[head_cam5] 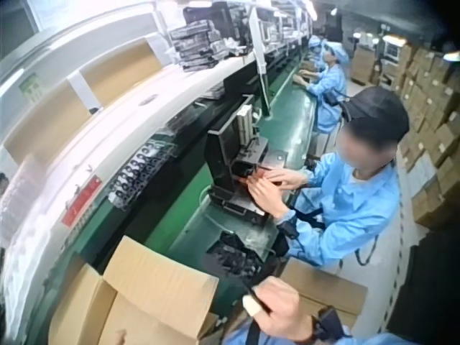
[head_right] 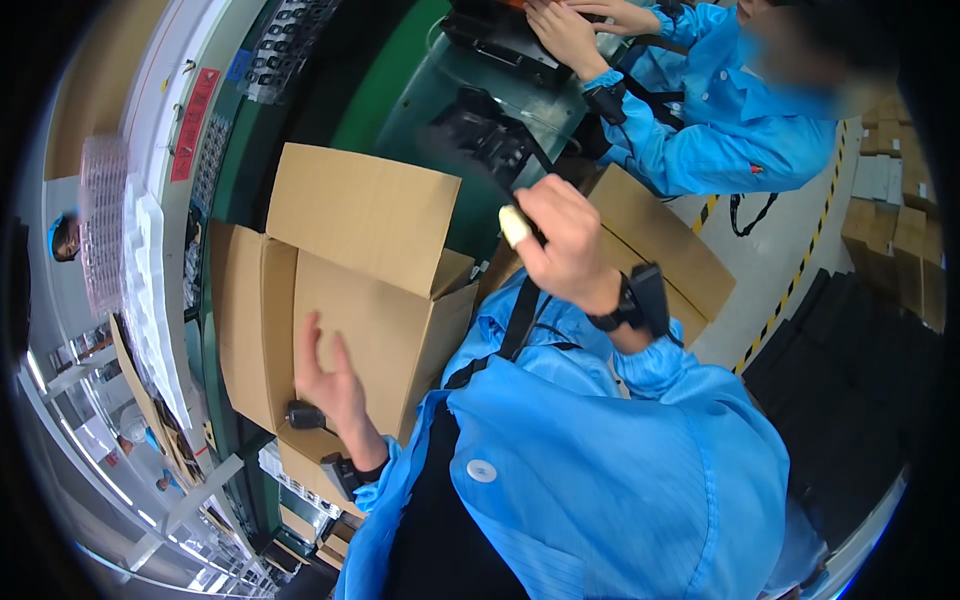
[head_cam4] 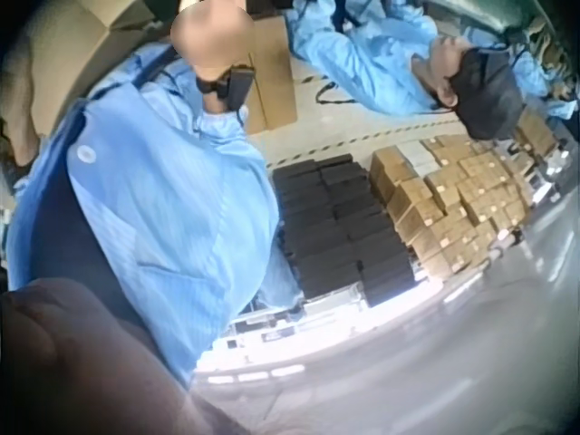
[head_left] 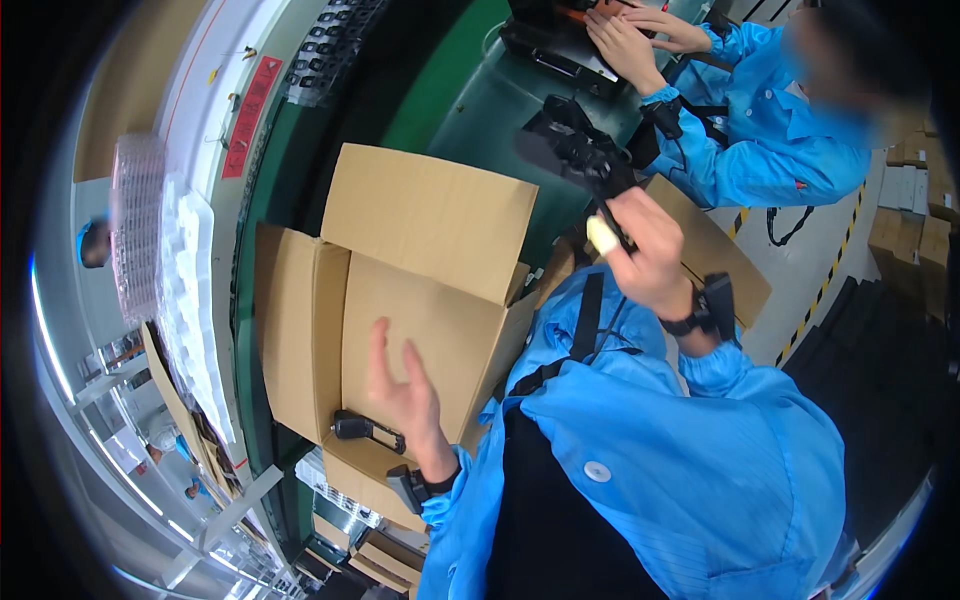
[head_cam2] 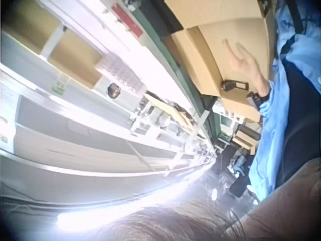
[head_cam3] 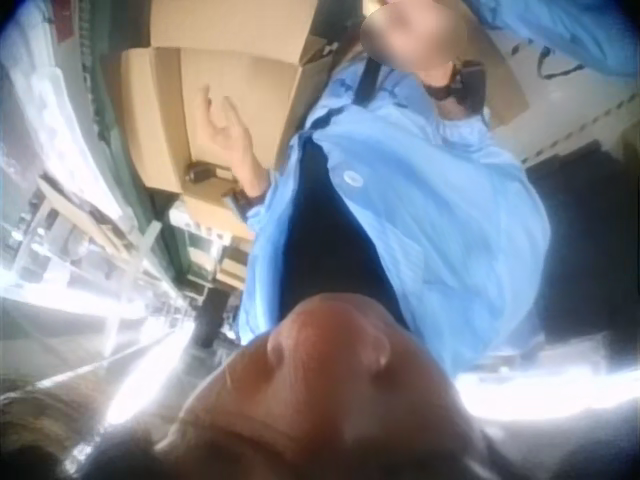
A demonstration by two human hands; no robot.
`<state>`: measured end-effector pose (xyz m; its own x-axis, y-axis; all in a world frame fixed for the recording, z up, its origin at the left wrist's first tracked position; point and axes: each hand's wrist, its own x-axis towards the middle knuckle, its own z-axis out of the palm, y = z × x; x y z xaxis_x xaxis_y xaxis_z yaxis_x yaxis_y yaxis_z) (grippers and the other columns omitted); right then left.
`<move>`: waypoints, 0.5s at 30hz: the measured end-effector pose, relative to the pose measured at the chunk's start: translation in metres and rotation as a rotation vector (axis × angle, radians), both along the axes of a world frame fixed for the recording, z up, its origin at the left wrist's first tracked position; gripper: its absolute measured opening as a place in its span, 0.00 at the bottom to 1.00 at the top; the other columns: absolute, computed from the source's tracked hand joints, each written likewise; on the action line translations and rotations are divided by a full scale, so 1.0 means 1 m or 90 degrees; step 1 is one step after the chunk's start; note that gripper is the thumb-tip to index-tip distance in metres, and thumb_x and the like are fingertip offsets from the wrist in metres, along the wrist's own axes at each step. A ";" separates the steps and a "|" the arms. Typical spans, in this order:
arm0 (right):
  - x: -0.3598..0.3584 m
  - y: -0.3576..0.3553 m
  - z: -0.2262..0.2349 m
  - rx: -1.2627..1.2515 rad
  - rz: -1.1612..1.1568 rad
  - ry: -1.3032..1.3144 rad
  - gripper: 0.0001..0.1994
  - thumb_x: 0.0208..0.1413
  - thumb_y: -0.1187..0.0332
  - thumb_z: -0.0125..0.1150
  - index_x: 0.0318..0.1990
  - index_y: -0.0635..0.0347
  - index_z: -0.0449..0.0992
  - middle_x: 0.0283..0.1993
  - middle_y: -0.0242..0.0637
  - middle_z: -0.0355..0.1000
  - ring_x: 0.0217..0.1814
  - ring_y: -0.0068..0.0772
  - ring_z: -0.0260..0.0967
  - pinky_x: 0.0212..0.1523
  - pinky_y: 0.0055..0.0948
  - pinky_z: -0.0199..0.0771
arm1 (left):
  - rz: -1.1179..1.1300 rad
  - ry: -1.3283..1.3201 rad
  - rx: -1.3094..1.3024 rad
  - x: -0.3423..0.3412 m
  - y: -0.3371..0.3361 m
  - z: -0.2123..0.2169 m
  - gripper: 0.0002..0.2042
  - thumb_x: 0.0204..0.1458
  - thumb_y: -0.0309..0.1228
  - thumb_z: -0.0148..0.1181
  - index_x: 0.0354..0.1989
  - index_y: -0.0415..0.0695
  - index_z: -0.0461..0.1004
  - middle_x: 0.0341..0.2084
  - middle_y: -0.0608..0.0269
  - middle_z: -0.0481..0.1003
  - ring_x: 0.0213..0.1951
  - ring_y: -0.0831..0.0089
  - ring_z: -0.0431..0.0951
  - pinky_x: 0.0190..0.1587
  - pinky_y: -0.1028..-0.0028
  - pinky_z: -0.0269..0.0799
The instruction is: The worker is assembling small plastic housing components and placing them into a cardboard box.
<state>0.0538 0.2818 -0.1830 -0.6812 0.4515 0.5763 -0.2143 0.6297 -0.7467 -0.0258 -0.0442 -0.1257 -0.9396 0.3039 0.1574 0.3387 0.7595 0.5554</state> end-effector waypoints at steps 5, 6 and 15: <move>0.012 -0.019 0.061 0.123 0.223 0.092 0.15 0.35 0.81 0.65 0.36 0.73 0.78 0.23 0.37 0.62 0.21 0.37 0.61 0.23 0.35 0.57 | -0.227 0.155 0.314 0.008 0.069 0.110 0.28 0.45 0.21 0.72 0.59 0.35 0.75 0.65 0.33 0.68 0.66 0.34 0.67 0.66 0.47 0.64; 0.015 -0.021 0.070 0.170 0.266 0.120 0.15 0.33 0.80 0.65 0.35 0.73 0.78 0.22 0.35 0.60 0.21 0.35 0.60 0.22 0.34 0.55 | -0.322 0.162 0.184 0.002 0.077 0.126 0.31 0.40 0.25 0.75 0.58 0.37 0.77 0.66 0.33 0.66 0.67 0.33 0.65 0.67 0.47 0.63; 0.009 -0.047 0.095 0.244 0.375 0.186 0.16 0.32 0.72 0.64 0.32 0.71 0.77 0.22 0.31 0.57 0.22 0.30 0.58 0.22 0.28 0.55 | -0.380 0.236 -0.075 0.003 0.065 0.144 0.23 0.28 0.28 0.64 0.41 0.37 0.83 0.50 0.44 0.81 0.63 0.36 0.72 0.64 0.38 0.64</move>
<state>0.0625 0.2346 -0.0878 -0.5428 -0.2074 0.8139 -0.7506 0.5545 -0.3593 -0.0231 0.0206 0.0186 -0.4979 0.7846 0.3695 0.8665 0.4327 0.2487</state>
